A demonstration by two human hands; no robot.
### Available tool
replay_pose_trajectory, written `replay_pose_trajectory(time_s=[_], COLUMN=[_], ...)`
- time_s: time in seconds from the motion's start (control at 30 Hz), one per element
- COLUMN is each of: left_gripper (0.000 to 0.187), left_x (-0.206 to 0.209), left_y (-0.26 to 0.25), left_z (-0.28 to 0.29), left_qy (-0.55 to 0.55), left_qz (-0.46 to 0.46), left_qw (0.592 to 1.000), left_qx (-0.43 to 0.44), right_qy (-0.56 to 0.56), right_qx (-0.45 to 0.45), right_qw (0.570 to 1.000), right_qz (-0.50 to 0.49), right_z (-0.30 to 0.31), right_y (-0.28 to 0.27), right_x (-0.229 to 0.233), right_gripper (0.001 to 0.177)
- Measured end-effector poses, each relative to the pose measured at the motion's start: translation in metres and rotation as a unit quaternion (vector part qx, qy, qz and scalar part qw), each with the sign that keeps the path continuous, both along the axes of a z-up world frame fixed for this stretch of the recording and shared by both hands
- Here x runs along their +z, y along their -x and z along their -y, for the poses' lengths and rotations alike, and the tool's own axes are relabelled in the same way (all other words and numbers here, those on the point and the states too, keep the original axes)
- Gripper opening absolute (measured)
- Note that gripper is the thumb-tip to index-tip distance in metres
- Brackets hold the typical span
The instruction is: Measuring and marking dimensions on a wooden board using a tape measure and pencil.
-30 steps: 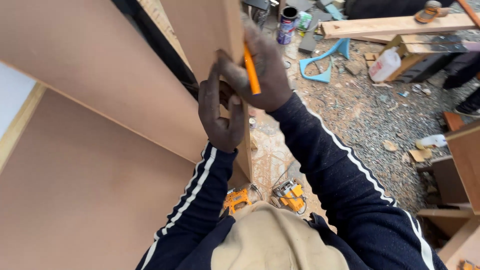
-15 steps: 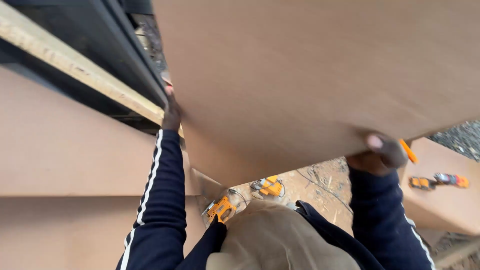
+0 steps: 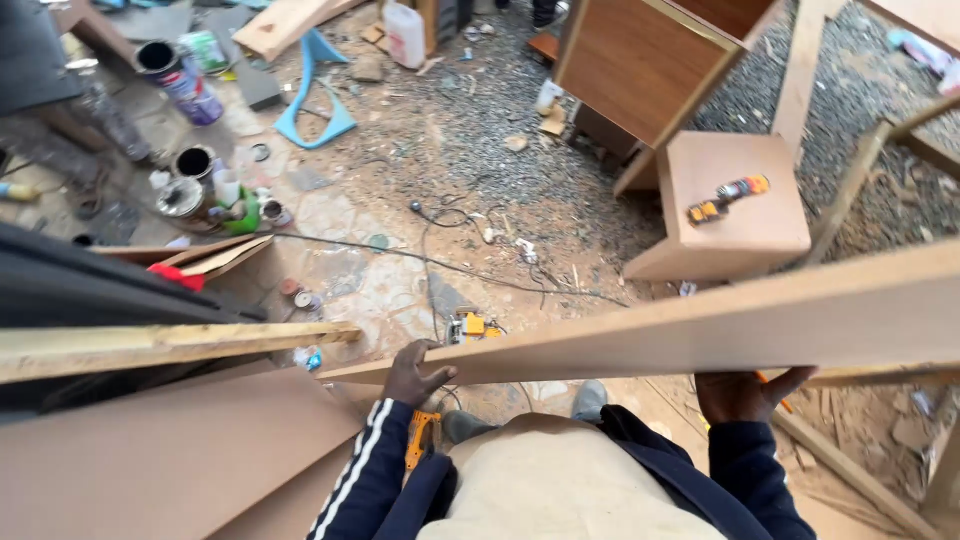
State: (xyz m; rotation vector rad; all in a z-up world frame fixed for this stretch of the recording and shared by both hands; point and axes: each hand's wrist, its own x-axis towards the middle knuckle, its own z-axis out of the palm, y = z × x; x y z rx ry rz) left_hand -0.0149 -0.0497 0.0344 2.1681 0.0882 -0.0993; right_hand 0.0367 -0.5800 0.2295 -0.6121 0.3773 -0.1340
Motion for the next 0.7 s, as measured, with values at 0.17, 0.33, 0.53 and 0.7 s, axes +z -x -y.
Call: replay_pose_trajectory(time_s=[0.17,0.33,0.53,0.7], left_gripper=[0.046,0.070,0.085,0.086], left_x=[-0.021,-0.030,0.091,0.145], left_y=[-0.016,-0.037,-0.126,-0.224], left_z=[0.077,0.153,0.293,0.353], left_qy=[-0.019,-0.099,-0.196,-0.382], left_qz=[0.120,0.142,0.208,0.314], left_qw=[0.992,0.983,0.957,0.854], left_qx=[-0.019,-0.054,-0.043,0.163], right_qy=[-0.060,-0.096,-0.104,-0.114], right_qx=[-0.156,-0.187,-0.212,-0.206], right_qw=[0.984,0.975,0.966,0.969], right_qz=[-0.061,-0.073,-0.109,-0.075], right_z=[0.069,0.158,0.274,0.321], right_y=[0.050,0.103,0.105,0.063], right_x=[-0.063,-0.083,-0.102,-0.117], right_gripper=[0.126,0.125,0.095,0.070])
